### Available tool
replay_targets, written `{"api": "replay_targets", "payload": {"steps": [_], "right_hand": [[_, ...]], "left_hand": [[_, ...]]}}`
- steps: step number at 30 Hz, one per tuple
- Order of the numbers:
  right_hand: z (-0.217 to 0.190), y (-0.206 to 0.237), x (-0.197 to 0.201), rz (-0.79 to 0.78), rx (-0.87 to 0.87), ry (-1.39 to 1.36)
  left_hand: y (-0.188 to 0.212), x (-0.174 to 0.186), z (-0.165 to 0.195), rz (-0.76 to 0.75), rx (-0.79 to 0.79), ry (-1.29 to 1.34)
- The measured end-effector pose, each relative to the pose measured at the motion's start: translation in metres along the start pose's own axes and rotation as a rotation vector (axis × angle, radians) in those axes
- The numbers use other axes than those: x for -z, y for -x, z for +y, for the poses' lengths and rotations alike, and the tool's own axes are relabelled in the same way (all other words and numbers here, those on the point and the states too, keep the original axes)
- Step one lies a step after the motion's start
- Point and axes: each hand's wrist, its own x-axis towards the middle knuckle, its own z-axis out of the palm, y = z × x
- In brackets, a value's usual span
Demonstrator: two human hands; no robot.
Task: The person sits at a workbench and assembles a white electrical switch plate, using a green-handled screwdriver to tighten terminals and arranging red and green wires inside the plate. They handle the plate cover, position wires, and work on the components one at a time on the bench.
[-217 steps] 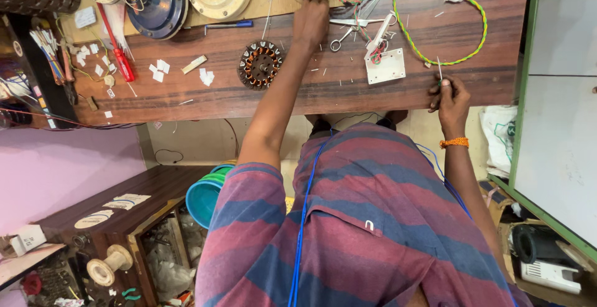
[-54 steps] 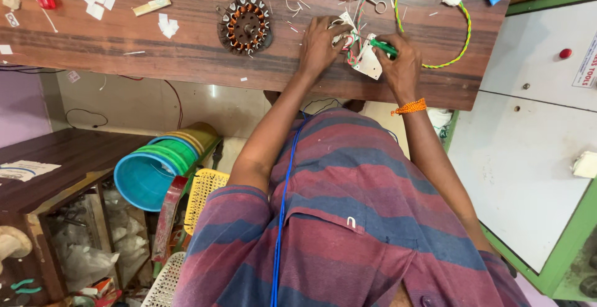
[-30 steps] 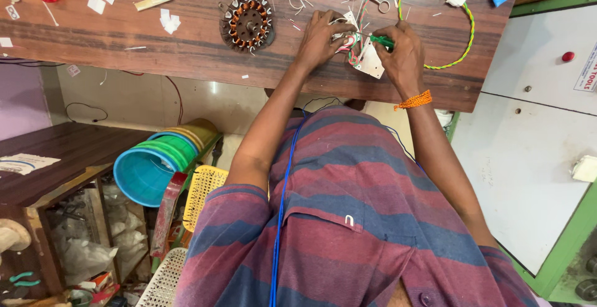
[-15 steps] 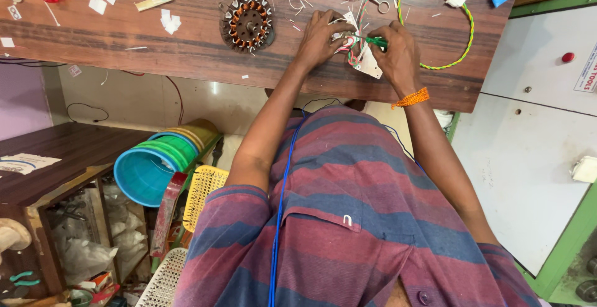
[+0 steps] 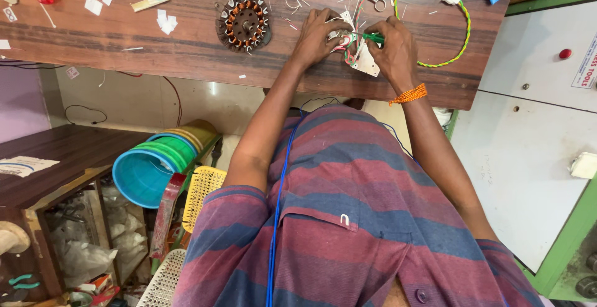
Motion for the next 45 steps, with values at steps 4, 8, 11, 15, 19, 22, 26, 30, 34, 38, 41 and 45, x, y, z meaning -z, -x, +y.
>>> {"api": "replay_targets", "payload": {"steps": [4, 8, 11, 15, 19, 22, 26, 30, 34, 38, 41, 45], "right_hand": [[-0.003, -0.001, 0.001, -0.018, -0.016, 0.011], [-0.011, -0.006, 0.006, -0.032, 0.026, 0.068], [-0.015, -0.016, 0.009, -0.07, 0.148, 0.126], [-0.016, -0.03, 0.005, -0.199, 0.072, 0.31], [-0.016, -0.043, -0.006, -0.226, 0.008, 0.491], [-0.017, -0.045, -0.013, -0.156, 0.109, 0.543], [-0.019, -0.037, -0.02, -0.124, 0.364, 0.575], [-0.019, -0.037, -0.023, -0.232, 0.277, 0.578], [-0.019, -0.038, -0.017, -0.216, 0.214, 0.648], [-0.021, -0.042, -0.008, -0.226, 0.357, 0.439], [-0.025, -0.042, -0.011, -0.293, 0.286, 0.464], [-0.03, -0.044, -0.017, -0.237, 0.228, 0.671]], "left_hand": [[-0.001, 0.002, 0.003, -0.017, 0.008, -0.003], [-0.002, 0.004, 0.005, -0.004, -0.01, -0.006], [-0.002, 0.005, 0.004, -0.012, -0.013, -0.002], [-0.003, 0.004, 0.002, -0.01, 0.001, 0.0], [-0.001, 0.004, 0.001, -0.035, 0.021, -0.007], [-0.001, 0.005, 0.0, 0.016, -0.027, 0.03], [0.001, 0.006, -0.002, 0.026, -0.031, 0.04], [0.002, 0.005, -0.005, 0.031, -0.026, 0.045], [0.003, 0.007, -0.005, 0.04, -0.032, 0.062], [0.003, 0.011, -0.003, 0.028, -0.034, 0.073], [0.0, 0.013, -0.001, 0.024, -0.029, 0.074], [0.001, 0.014, -0.001, 0.029, -0.037, 0.079]]}}
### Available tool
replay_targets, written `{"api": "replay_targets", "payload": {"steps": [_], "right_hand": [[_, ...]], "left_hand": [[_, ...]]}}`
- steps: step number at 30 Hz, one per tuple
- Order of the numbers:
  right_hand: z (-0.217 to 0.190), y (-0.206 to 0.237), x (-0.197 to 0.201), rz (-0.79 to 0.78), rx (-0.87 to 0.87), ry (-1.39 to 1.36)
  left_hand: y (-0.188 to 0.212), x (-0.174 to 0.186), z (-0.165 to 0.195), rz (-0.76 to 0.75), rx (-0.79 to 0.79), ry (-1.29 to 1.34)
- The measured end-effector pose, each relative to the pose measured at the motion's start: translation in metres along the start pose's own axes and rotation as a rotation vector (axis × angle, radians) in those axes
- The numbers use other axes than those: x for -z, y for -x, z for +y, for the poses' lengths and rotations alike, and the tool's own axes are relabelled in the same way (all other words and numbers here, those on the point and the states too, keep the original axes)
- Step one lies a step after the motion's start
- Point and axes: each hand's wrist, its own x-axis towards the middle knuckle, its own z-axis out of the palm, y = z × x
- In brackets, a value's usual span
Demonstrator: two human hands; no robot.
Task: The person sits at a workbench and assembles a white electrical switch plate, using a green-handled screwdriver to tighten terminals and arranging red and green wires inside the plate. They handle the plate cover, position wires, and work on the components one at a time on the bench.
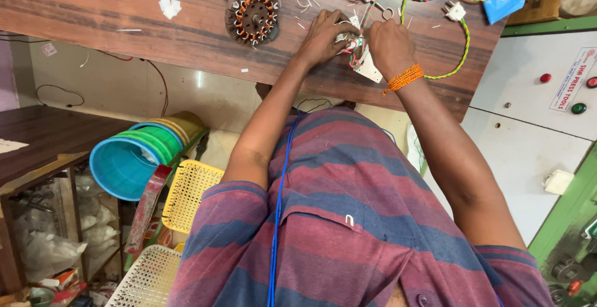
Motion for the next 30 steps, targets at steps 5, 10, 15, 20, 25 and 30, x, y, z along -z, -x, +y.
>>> {"api": "replay_targets", "payload": {"steps": [5, 10, 15, 20, 25, 30], "right_hand": [[0.009, -0.003, 0.003, -0.096, 0.058, 0.008], [0.026, 0.014, 0.006, -0.017, -0.112, -0.079], [0.028, 0.02, -0.001, 0.133, -0.123, -0.546], [0.004, 0.01, -0.003, 0.203, -0.193, -0.637], [-0.005, 0.009, 0.003, 0.142, -0.312, -0.529], [-0.01, 0.005, 0.006, 0.184, -0.28, -0.482]], "left_hand": [[0.0, 0.0, 0.001, -0.001, 0.01, -0.012], [-0.002, -0.002, 0.0, 0.021, -0.031, 0.011], [0.003, -0.001, -0.004, 0.026, -0.041, 0.021], [0.002, -0.002, 0.002, 0.076, -0.052, 0.046], [0.0, -0.002, 0.007, 0.108, -0.105, 0.038], [-0.001, -0.001, 0.008, 0.094, -0.1, 0.034]]}}
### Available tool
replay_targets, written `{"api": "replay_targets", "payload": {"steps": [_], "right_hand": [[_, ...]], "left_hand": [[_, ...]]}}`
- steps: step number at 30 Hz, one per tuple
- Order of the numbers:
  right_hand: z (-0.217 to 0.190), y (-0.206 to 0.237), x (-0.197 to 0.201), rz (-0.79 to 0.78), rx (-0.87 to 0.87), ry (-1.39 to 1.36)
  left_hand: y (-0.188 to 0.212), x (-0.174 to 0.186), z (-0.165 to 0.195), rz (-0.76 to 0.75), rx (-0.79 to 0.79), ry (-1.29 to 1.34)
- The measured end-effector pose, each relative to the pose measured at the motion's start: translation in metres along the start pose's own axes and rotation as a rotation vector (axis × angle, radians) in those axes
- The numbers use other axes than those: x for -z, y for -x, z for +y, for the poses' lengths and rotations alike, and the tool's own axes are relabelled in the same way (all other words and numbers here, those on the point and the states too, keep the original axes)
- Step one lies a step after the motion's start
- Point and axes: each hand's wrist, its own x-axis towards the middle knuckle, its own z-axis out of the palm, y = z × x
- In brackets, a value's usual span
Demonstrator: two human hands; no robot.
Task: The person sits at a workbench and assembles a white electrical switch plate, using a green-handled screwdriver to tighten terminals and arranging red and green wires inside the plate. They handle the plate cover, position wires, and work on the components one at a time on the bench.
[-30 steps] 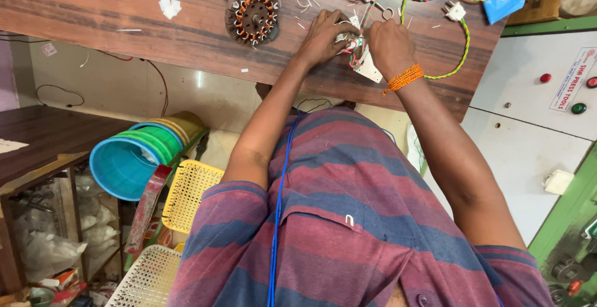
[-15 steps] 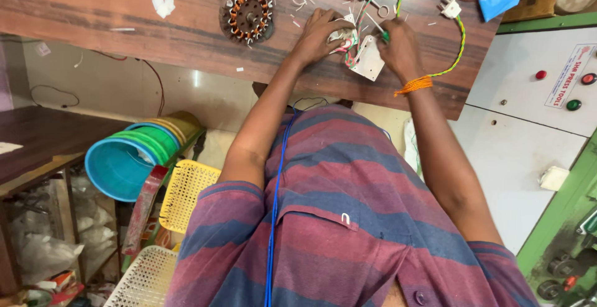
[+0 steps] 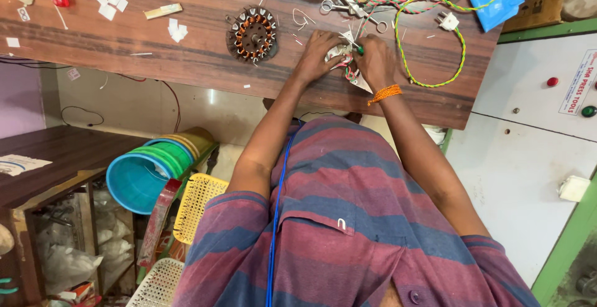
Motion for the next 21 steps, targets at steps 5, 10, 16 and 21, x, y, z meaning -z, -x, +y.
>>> {"api": "replay_targets", "payload": {"steps": [5, 10, 16, 21], "right_hand": [[0.004, -0.004, -0.007, -0.035, -0.068, 0.024], [0.022, -0.016, 0.001, 0.064, -0.222, -0.204], [0.041, 0.003, 0.008, 0.207, -0.258, -0.61], [0.056, 0.034, 0.009, 0.079, -0.14, -0.473]], "left_hand": [[0.003, 0.0, -0.001, 0.007, 0.015, -0.006], [0.002, 0.0, 0.001, 0.007, 0.021, -0.004], [0.014, 0.005, 0.01, 0.094, -0.014, -0.053], [0.051, 0.011, 0.017, 0.157, 0.11, -0.276]]}}
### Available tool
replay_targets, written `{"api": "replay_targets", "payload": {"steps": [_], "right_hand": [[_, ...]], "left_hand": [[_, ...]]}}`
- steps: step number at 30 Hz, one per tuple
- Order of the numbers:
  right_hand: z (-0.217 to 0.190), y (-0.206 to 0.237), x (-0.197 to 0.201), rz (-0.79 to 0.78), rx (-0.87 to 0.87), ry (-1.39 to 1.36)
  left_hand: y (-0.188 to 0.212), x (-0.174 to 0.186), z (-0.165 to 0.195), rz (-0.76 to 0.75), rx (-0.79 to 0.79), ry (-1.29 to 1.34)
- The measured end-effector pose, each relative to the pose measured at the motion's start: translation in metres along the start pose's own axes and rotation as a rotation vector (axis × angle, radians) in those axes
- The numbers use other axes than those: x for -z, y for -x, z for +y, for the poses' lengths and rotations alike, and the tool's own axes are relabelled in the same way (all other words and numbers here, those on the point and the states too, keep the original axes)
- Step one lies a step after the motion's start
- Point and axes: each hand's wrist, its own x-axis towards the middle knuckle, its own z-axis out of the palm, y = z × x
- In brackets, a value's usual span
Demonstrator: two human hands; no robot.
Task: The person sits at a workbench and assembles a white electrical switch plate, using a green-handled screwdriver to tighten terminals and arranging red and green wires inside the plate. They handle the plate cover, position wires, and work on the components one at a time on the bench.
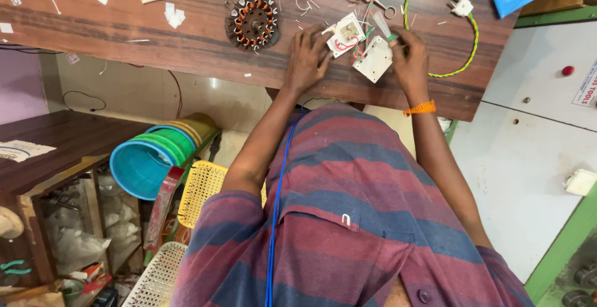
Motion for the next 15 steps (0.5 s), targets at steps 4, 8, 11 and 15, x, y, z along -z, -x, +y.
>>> {"api": "replay_targets", "payload": {"steps": [4, 8, 11, 15], "right_hand": [[0.004, 0.013, -0.01, -0.054, 0.096, 0.098], [-0.002, 0.011, -0.029, -0.078, 0.234, 0.341], [-0.004, 0.009, -0.038, -0.094, 0.16, 0.315], [0.002, 0.011, -0.033, -0.013, 0.202, 0.244]], "left_hand": [[0.008, -0.005, -0.009, -0.041, 0.037, 0.07], [0.0, -0.015, -0.013, -0.004, 0.07, 0.15], [-0.007, -0.021, -0.016, 0.028, 0.052, 0.175], [-0.01, -0.024, -0.022, 0.01, 0.026, 0.183]]}}
